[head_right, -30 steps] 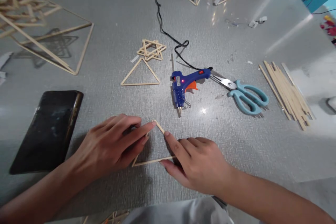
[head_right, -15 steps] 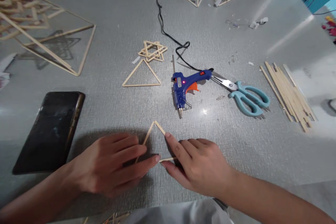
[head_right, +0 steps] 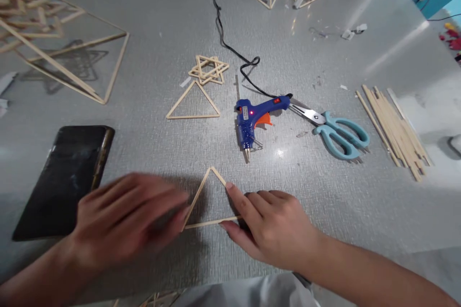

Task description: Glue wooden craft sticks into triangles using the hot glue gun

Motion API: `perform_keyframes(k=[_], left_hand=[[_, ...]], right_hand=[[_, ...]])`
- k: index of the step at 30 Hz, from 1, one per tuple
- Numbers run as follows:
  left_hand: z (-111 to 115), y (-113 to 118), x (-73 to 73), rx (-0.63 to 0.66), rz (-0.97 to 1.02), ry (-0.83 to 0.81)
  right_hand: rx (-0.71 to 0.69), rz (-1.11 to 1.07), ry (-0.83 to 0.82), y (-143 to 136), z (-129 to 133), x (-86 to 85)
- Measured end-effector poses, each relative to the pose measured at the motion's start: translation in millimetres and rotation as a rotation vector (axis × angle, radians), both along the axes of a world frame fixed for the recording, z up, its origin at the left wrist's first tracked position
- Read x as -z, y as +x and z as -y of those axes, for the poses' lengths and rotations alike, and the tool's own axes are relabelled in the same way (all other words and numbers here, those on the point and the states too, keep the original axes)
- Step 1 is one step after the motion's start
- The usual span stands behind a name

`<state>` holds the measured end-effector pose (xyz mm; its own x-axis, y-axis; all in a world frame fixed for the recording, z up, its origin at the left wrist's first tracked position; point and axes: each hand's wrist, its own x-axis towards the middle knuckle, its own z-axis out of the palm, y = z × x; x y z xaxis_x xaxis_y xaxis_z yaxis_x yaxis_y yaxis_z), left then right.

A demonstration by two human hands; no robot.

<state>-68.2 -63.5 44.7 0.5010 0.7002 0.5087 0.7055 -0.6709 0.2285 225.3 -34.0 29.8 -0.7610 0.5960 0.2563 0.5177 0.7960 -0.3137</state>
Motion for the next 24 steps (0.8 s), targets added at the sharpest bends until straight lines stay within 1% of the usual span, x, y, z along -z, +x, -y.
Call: perform_keyframes(k=[1, 2, 3, 5, 8, 10, 17, 22, 24], left_hand=[[-13, -2, 1.6, -0.023, -0.079, 0.025], [-23, -3, 3.2, 0.015, -0.111, 0.033], [-31, -5, 4.7, 0.009, -0.146, 0.007], [-36, -7, 7.2, 0.025, -0.155, -0.068], [-33, -8, 9.6, 0.087, -0.121, -0.186], [-30, -7, 10.3, 0.125, -0.115, -0.217], [-31, -2, 9.5, 0.125, -0.128, -0.236], [-30, 0, 11.9, 0.115, -0.146, -0.230], [-30, 0, 13.0, 0.110, -0.144, -0.223]], right_hand=[[0.002, 0.003, 0.005, 0, 0, 0.1], [0.003, 0.007, 0.012, 0, 0, 0.4], [0.003, 0.011, 0.017, 0, 0, 0.6], [-0.001, 0.018, 0.022, 1, 0, 1.2], [-0.002, 0.027, 0.030, 0, 0, 1.6], [-0.001, 0.026, 0.036, 1, 0, 1.4], [-0.043, 0.004, 0.047, 1, -1, 0.7], [-0.004, -0.005, 0.044, 2, -1, 0.9], [-0.021, -0.002, 0.041, 2, -1, 0.1]])
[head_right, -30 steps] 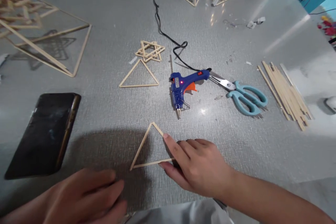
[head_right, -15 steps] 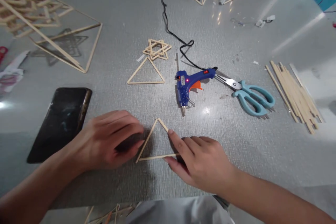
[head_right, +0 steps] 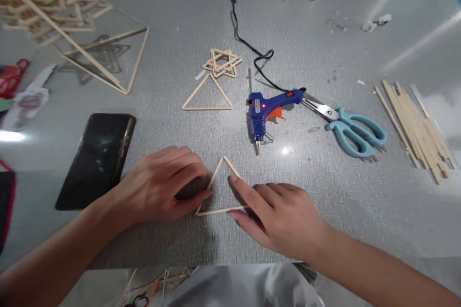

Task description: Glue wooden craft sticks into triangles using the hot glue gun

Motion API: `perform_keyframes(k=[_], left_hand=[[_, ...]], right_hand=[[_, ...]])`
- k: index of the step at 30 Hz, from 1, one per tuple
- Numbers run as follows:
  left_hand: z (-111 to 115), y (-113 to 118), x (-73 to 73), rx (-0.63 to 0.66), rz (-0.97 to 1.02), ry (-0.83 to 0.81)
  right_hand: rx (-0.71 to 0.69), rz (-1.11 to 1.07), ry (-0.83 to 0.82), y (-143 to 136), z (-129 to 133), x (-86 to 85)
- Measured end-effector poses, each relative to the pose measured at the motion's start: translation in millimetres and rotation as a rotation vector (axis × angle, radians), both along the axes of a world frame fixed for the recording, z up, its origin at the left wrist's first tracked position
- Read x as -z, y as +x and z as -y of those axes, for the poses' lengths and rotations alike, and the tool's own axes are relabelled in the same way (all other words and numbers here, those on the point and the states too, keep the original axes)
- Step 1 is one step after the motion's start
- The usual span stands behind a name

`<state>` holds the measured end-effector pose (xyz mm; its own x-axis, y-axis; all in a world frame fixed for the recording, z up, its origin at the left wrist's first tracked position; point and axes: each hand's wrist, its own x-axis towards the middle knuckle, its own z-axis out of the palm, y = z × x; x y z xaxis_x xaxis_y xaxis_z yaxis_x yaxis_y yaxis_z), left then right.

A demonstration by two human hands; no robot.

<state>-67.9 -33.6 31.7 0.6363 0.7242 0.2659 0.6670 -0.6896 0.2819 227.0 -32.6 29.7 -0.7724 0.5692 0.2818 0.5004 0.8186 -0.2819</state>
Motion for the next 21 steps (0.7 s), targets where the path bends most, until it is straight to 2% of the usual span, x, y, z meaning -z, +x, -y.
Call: perform_keyframes(k=[4, 13, 21], left_hand=[[0.4, 0.7, 0.6, -0.009, -0.021, 0.007], [0.5, 1.4, 1.8, -0.013, -0.019, 0.016], [1.0, 2.1, 1.6, -0.018, -0.033, 0.039]], right_hand=[[-0.039, 0.002, -0.008, 0.1, -1.3, -1.3], [0.054, -0.018, -0.026, 0.7, 2.0, 4.6], [0.046, -0.019, -0.038, -1.0, 2.0, 3.8]])
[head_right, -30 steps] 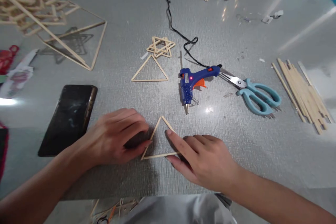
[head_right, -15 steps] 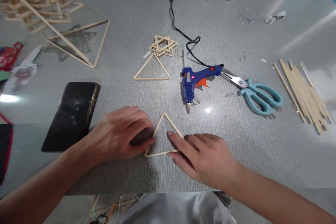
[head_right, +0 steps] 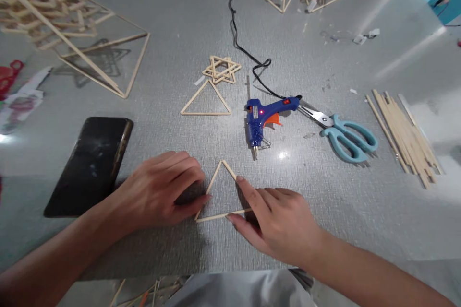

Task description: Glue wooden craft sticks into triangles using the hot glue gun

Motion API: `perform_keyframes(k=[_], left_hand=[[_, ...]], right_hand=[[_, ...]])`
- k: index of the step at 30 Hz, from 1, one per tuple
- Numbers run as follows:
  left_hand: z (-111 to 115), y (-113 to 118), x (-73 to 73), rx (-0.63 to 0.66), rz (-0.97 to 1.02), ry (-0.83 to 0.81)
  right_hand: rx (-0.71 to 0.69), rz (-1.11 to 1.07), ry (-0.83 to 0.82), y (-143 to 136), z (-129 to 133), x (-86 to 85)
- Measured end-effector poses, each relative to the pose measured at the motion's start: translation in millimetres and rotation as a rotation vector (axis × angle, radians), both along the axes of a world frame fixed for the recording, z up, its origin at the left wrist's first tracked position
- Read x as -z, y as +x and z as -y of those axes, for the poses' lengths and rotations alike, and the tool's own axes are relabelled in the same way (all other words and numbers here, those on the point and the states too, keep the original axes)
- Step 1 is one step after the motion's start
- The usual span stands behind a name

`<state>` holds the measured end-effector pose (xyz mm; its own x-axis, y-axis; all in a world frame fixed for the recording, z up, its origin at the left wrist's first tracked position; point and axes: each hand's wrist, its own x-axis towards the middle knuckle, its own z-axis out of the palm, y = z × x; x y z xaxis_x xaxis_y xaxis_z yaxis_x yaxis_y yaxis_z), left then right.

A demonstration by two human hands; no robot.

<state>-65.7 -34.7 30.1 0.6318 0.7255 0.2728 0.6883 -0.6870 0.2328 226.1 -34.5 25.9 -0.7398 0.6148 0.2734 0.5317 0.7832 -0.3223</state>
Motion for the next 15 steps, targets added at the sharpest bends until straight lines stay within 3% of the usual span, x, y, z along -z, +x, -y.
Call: perform_keyframes(k=[9, 15], left_hand=[[-0.2, -0.7, 0.6, -0.010, 0.012, 0.009], [3.0, -2.3, -1.9, 0.048, 0.076, 0.144]], right_hand=[[0.004, -0.002, -0.019, 1.2, -0.4, -0.3], [0.008, -0.008, -0.011, -0.6, 0.4, -1.0]])
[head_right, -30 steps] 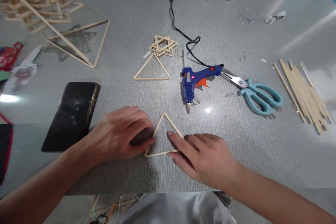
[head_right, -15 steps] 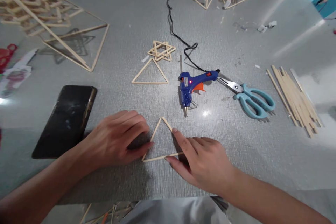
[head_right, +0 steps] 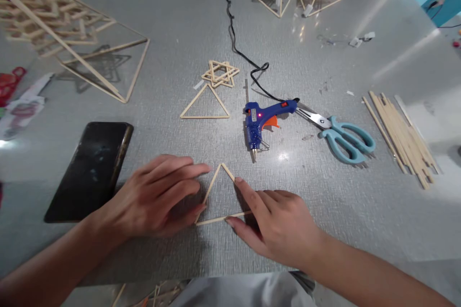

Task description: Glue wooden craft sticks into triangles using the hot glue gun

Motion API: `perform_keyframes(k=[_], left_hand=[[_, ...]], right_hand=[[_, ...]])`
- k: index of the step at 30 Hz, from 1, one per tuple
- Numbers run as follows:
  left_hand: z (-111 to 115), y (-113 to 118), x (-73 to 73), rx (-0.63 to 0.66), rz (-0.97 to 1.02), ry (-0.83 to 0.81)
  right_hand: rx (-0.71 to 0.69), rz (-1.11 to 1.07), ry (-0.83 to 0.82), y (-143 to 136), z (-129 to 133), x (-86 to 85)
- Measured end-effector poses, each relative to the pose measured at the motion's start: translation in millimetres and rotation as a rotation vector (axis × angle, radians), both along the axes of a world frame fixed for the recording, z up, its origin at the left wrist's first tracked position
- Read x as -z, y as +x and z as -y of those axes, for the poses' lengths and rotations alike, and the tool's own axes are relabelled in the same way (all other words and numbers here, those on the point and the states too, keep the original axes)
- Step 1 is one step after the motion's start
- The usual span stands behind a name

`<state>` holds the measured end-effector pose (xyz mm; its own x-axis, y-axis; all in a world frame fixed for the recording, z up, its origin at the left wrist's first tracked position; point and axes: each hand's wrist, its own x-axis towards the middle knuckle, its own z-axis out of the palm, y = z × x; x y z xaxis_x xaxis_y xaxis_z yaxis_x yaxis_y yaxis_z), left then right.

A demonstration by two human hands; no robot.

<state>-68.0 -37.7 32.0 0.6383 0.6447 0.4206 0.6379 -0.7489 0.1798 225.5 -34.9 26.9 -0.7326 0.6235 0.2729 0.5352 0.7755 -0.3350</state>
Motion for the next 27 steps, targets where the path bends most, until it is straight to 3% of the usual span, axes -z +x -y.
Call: perform_keyframes(k=[9, 27], left_hand=[[0.6, 3.2, -5.5, 0.008, -0.107, 0.060], [-2.9, 8.2, 2.2, 0.036, -0.133, 0.003]], right_hand=[[0.004, -0.003, -0.006, -1.3, -0.9, 0.6], [-0.001, 0.004, -0.002, -2.0, -0.4, -0.5]])
